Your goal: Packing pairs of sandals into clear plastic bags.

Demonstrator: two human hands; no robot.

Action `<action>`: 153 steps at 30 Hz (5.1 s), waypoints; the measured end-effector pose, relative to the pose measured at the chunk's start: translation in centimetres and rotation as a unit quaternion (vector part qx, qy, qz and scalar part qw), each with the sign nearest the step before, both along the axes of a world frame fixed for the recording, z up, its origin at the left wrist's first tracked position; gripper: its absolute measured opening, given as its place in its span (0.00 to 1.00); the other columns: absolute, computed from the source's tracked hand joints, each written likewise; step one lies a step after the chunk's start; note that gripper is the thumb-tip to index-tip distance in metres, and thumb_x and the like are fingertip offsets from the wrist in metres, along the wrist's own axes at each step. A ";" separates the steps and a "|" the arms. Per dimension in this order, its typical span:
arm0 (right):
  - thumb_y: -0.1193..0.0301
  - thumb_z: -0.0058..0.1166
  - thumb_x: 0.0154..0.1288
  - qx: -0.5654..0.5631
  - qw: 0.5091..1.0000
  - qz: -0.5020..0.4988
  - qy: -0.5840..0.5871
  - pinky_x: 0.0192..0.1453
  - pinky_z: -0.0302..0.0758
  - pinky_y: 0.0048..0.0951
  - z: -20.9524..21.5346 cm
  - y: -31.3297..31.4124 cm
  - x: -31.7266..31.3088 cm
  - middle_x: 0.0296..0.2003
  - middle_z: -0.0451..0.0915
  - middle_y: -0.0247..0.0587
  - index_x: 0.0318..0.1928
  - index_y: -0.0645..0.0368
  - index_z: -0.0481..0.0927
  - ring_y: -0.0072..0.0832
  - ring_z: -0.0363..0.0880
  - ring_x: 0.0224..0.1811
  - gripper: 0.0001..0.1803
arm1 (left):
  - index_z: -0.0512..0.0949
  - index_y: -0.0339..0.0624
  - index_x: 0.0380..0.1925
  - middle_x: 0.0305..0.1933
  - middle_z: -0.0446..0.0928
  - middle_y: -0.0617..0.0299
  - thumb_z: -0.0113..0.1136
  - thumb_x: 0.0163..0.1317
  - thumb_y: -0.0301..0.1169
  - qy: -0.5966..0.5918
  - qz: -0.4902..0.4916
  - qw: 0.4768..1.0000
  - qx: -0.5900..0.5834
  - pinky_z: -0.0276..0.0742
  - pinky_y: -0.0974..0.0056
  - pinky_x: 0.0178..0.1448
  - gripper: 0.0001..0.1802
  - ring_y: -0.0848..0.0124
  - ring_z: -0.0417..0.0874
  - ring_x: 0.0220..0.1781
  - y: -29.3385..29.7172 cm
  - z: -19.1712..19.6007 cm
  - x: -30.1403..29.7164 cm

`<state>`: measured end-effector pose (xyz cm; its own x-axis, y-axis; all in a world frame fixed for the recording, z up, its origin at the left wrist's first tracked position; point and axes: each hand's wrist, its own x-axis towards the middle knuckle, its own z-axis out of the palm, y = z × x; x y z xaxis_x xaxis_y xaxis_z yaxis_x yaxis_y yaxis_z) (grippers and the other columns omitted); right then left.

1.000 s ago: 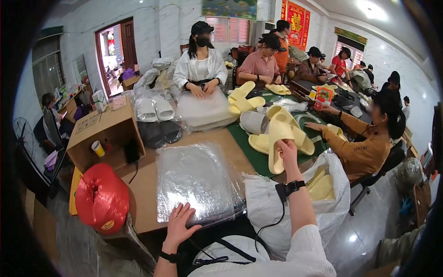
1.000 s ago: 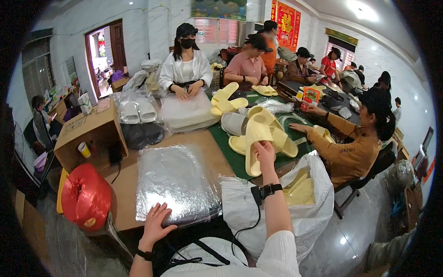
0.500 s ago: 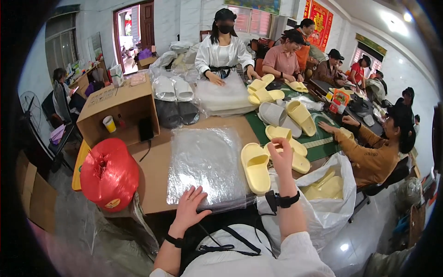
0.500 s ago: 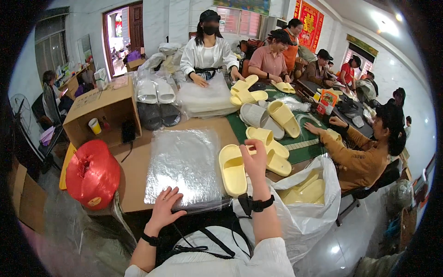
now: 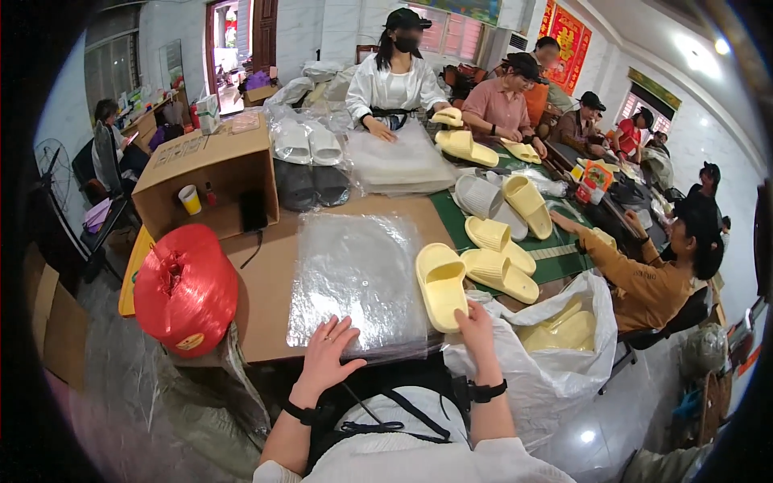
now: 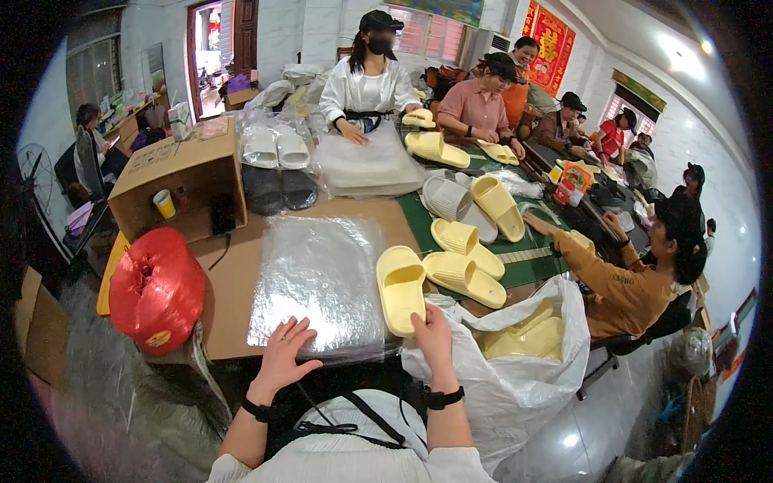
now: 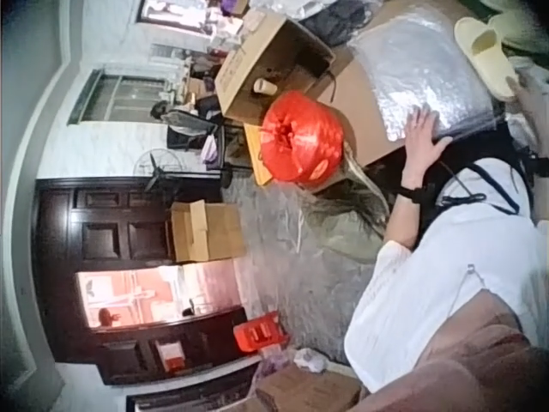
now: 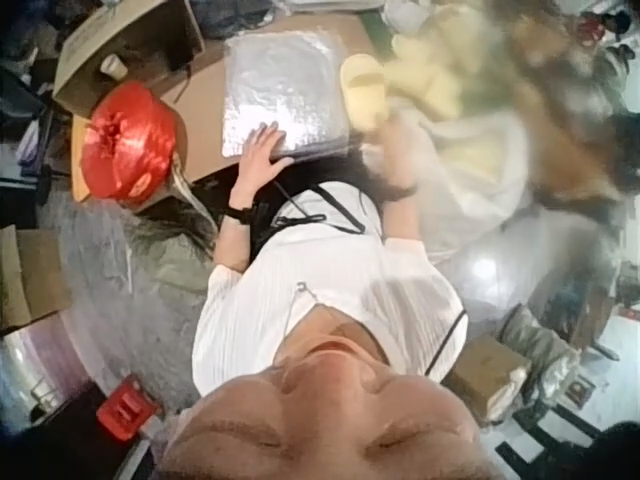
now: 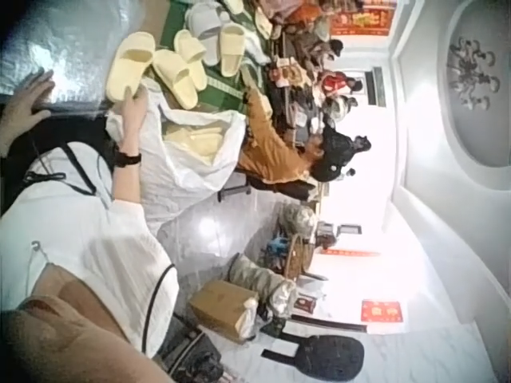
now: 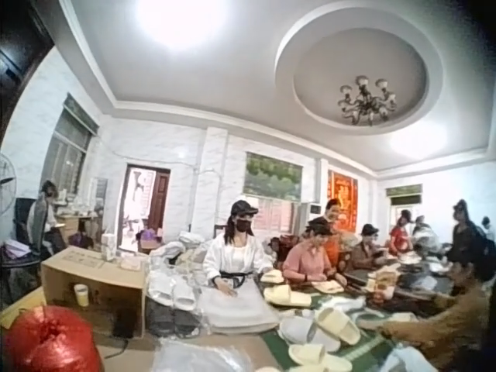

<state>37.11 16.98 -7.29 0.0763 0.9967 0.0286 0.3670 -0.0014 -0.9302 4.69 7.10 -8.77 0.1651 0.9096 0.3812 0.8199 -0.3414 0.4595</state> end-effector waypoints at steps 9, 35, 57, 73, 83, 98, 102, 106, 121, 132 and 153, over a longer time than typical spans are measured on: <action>0.74 0.52 0.72 0.104 0.948 0.078 0.290 0.32 0.70 0.13 8.0 -4.0 -3.8 0.48 0.81 0.36 0.65 0.66 0.67 0.13 0.78 0.39 0.24 | 0.76 0.46 0.59 0.71 0.69 0.53 0.72 0.52 0.48 0.001 -0.007 1.000 -0.010 0.55 0.44 0.77 0.35 0.48 0.63 0.74 0.0 -0.3 -0.1; 0.65 0.60 0.59 0.233 0.896 0.201 -0.320 0.59 0.73 0.43 3.8 0.8 -6.3 0.48 0.80 0.49 0.57 0.55 0.80 0.48 0.75 0.53 0.24 | 0.74 0.43 0.60 0.68 0.68 0.54 0.74 0.48 0.45 0.020 -0.013 1.000 -0.016 0.60 0.45 0.73 0.39 0.48 0.64 0.69 -0.5 0.1 0.3; 0.57 0.56 0.68 0.112 0.957 0.170 -0.207 0.46 0.77 0.48 5.1 2.8 -14.6 0.42 0.81 0.59 0.49 0.66 0.76 0.52 0.81 0.44 0.23 | 0.74 0.45 0.62 0.71 0.67 0.51 0.76 0.45 0.44 0.041 -0.008 0.998 -0.041 0.60 0.46 0.73 0.41 0.47 0.59 0.75 -0.5 0.7 0.4; 0.64 0.50 0.68 0.190 0.960 0.181 -0.098 0.49 0.71 0.51 -0.4 8.1 -16.5 0.38 0.76 0.64 0.41 0.67 0.78 0.57 0.75 0.43 0.16 | 0.73 0.45 0.63 0.71 0.66 0.51 0.75 0.47 0.46 0.056 -0.003 0.998 -0.021 0.60 0.45 0.74 0.42 0.46 0.61 0.74 -0.3 0.2 0.4; 0.57 0.51 0.69 0.106 0.907 0.306 -0.268 0.47 0.76 0.48 3.1 8.8 -16.9 0.36 0.80 0.64 0.42 0.72 0.79 0.58 0.79 0.39 0.24 | 0.70 0.49 0.66 0.73 0.65 0.52 0.76 0.47 0.46 0.058 0.000 0.998 -0.041 0.59 0.45 0.75 0.45 0.44 0.61 0.74 -0.6 0.3 0.2; 0.50 0.54 0.66 0.101 0.926 0.193 -0.308 0.49 0.79 0.48 1.9 7.9 -20.5 0.37 0.84 0.60 0.39 0.68 0.82 0.53 0.84 0.42 0.27 | 0.72 0.47 0.64 0.71 0.67 0.52 0.77 0.45 0.44 0.048 -0.002 0.998 -0.030 0.60 0.45 0.74 0.44 0.44 0.61 0.74 -0.5 0.1 0.3; 0.52 0.53 0.66 0.104 0.943 0.168 -0.266 0.49 0.78 0.50 0.6 10.1 -18.0 0.36 0.83 0.63 0.36 0.69 0.82 0.56 0.83 0.41 0.26 | 0.71 0.49 0.65 0.72 0.66 0.52 0.77 0.46 0.45 0.055 0.002 0.998 -0.030 0.60 0.45 0.74 0.45 0.45 0.61 0.74 -0.5 0.0 0.5; 0.53 0.59 0.62 0.129 0.971 0.038 -0.196 0.42 0.77 0.47 -0.5 14.1 -14.1 0.29 0.82 0.61 0.31 0.70 0.83 0.52 0.84 0.35 0.26 | 0.70 0.47 0.67 0.75 0.61 0.47 0.74 0.51 0.47 0.060 -0.015 0.996 -0.061 0.59 0.46 0.75 0.43 0.44 0.59 0.76 -0.4 1.2 -0.1; 0.51 0.56 0.66 0.135 0.963 -0.142 -0.183 0.45 0.76 0.48 3.6 17.5 -6.1 0.32 0.82 0.65 0.35 0.72 0.80 0.57 0.82 0.39 0.29 | 0.67 0.34 0.66 0.72 0.61 0.34 0.68 0.57 0.47 0.021 0.140 0.990 -0.008 0.55 0.45 0.76 0.42 0.39 0.58 0.75 3.7 -1.9 -2.8; 0.56 0.58 0.64 0.059 0.952 -0.110 -0.279 0.58 0.76 0.48 -0.3 20.3 -6.1 0.46 0.79 0.68 0.54 0.71 0.73 0.58 0.80 0.50 0.30 | 0.67 0.31 0.64 0.71 0.61 0.32 0.67 0.59 0.46 0.001 0.130 0.991 -0.003 0.53 0.45 0.77 0.40 0.39 0.60 0.74 3.8 -1.5 -2.0; 0.58 0.69 0.52 0.173 0.910 0.115 -0.358 0.69 0.64 0.47 -1.9 5.9 -4.7 0.61 0.70 0.60 0.64 0.68 0.68 0.54 0.66 0.63 0.43 | 0.72 0.28 0.55 0.44 0.82 0.51 0.69 0.52 0.26 -0.435 0.171 0.868 -0.171 0.81 0.63 0.43 0.29 0.64 0.84 0.40 10.6 -0.3 -3.3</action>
